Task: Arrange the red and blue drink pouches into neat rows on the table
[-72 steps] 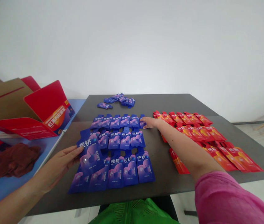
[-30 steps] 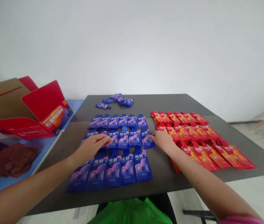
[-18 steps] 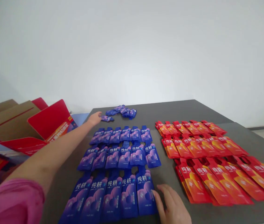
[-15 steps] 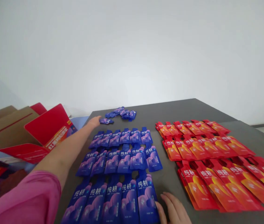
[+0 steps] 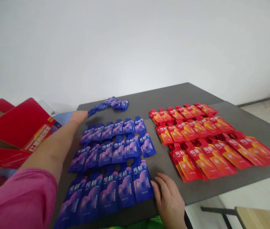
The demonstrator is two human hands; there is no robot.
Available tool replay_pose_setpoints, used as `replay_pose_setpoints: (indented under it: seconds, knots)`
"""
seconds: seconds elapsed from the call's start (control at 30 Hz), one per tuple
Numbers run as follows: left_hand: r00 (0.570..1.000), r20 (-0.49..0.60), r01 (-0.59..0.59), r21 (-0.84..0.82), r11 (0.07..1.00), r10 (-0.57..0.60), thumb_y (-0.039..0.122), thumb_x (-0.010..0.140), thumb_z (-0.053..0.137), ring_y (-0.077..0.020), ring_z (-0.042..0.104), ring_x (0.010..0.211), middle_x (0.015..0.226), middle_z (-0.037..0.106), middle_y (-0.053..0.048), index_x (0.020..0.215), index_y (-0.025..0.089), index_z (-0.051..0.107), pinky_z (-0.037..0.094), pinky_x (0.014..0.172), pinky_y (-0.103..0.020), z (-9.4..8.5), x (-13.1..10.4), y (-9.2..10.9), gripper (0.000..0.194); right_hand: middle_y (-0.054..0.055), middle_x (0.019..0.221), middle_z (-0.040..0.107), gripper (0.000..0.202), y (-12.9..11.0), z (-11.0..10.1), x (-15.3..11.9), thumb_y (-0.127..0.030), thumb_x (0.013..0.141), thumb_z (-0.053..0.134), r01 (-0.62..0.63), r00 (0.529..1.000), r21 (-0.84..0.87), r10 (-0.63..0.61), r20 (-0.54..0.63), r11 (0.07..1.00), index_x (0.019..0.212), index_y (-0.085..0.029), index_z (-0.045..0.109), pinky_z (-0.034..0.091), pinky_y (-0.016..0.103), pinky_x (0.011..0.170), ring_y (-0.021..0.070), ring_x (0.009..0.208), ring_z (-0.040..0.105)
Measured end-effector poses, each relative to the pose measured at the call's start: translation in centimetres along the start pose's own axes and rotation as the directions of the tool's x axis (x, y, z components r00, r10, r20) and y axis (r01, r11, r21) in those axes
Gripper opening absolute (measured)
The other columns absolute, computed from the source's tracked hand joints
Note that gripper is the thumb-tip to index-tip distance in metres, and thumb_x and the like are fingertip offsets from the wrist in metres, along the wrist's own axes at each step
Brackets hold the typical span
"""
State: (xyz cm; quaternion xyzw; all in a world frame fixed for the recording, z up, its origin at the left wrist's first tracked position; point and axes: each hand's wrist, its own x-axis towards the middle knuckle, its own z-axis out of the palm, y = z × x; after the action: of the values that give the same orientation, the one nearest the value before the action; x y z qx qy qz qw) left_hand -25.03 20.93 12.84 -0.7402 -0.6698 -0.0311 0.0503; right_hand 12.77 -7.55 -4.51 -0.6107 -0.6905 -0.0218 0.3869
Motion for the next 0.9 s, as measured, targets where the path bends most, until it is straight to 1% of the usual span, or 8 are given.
replay_pose_setpoints:
  seconds: [0.17, 0.27, 0.33, 0.43, 0.53, 0.7, 0.8, 0.9]
  knots:
    - [0.986, -0.127, 0.128, 0.17, 0.977, -0.107, 0.03, 0.102, 0.032, -0.0217, 0.06, 0.098, 0.104, 0.067, -0.014, 0.11, 0.002, 0.058, 0.047, 0.085, -0.043, -2.5, -1.3, 1.3, 0.039, 0.008, 0.099, 0.073, 0.023, -0.1, -0.7, 0.7, -0.038, 0.093, 0.053, -0.08, 0.997, 0.184, 0.078, 0.019, 0.98, 0.094, -0.02, 0.068, 0.054, 0.037, 0.085, 0.0213, 0.093, 0.068]
    - [0.975, -0.221, 0.044, 0.216, 0.975, 0.005, 0.033, 0.104, 0.019, -0.0217, 0.061, 0.098, 0.11, 0.066, -0.014, 0.115, 0.006, 0.057, 0.046, 0.081, -0.039, -4.2, -5.1, 5.8, 0.048, 0.008, 0.1, 0.073, 0.026, -1.7, -2.4, 2.5, -0.041, 0.091, 0.055, -0.283, 0.959, 0.407, 0.261, 0.109, 0.868, 0.102, -0.021, 0.067, 0.054, 0.039, 0.086, 0.0223, 0.095, 0.068]
    - [0.936, -0.276, -0.142, 0.272, 0.952, 0.219, 0.029, 0.103, 0.022, -0.0208, 0.065, 0.086, 0.097, 0.069, -0.014, 0.116, 0.007, 0.059, 0.046, 0.074, -0.035, -4.9, -9.1, 10.0, 0.045, 0.008, 0.107, 0.073, 0.034, -3.6, -3.9, 4.3, -0.044, 0.09, 0.056, -0.426, 0.904, 0.596, 0.338, 0.261, 0.68, 0.115, -0.022, 0.063, 0.054, 0.04, 0.089, 0.022, 0.098, 0.068]
    - [0.789, -0.24, -0.486, 0.322, 0.813, 0.566, 0.018, 0.1, 0.031, -0.0208, 0.067, 0.084, 0.096, 0.071, -0.015, 0.125, 0.004, 0.056, 0.048, 0.072, -0.033, -4.7, -16.0, 16.5, 0.038, 0.01, 0.122, 0.067, 0.049, -7.0, -5.4, 6.2, -0.049, 0.089, 0.056, -0.529, 0.848, 0.77, 0.257, 0.464, 0.355, 0.13, -0.023, 0.054, 0.052, 0.041, 0.094, 0.0228, 0.109, 0.065]
    - [0.582, -0.263, -0.682, 0.358, 0.638, 0.77, 0.015, 0.098, 0.033, -0.0223, 0.068, 0.095, 0.113, 0.068, -0.021, 0.126, -0.001, 0.055, 0.05, 0.079, -0.033, -3.2, -22.1, 21.6, 0.039, 0.009, 0.124, 0.066, 0.051, -9.5, -6.0, 6.0, -0.053, 0.087, 0.057, -0.555, 0.824, 0.805, 0.274, 0.496, 0.21, 0.128, -0.022, 0.057, 0.048, 0.041, 0.099, 0.0232, 0.116, 0.061]
    - [0.631, -0.331, -0.632, 0.305, 0.712, 0.702, 0.017, 0.096, 0.037, -0.0286, 0.058, 0.12, 0.131, 0.057, -0.026, 0.129, -0.002, 0.053, 0.045, 0.099, -0.041, -0.9, -28.3, 24.7, 0.041, 0.007, 0.11, 0.07, 0.038, -7.9, -6.7, 4.5, -0.051, 0.086, 0.057, -0.617, 0.746, 0.756, 0.465, 0.476, 0.218, 0.11, -0.022, 0.064, 0.052, 0.037, 0.09, 0.0221, 0.105, 0.064]
    - [0.516, -0.391, -0.791, 0.123, 0.599, 0.762, 0.024, 0.096, 0.043, -0.0227, 0.06, 0.116, 0.133, 0.058, -0.019, 0.124, 0.008, 0.059, 0.049, 0.095, -0.035, -0.4, -30.8, 23.8, 0.036, 0.005, 0.098, 0.071, 0.034, -3.8, -8.0, 5.7, -0.053, 0.084, 0.058, -0.627, 0.758, 0.707, 0.467, 0.456, 0.327, 0.099, -0.022, 0.064, 0.054, 0.033, 0.073, 0.0211, 0.087, 0.066]
    - [0.419, -0.555, -0.876, -0.041, 0.48, 0.718, 0.024, 0.093, 0.051, -0.0154, 0.065, 0.102, 0.119, 0.068, -0.011, 0.115, 0.013, 0.064, 0.053, 0.087, -0.026, 0.8, -33.0, 22.1, 0.028, 0.002, 0.082, 0.069, 0.033, 0.1, -9.2, 7.9, -0.054, 0.081, 0.061, -0.59, 0.807, 0.549, 0.457, 0.374, 0.593, 0.087, -0.021, 0.065, 0.049, 0.028, 0.064, 0.0183, 0.074, 0.063]
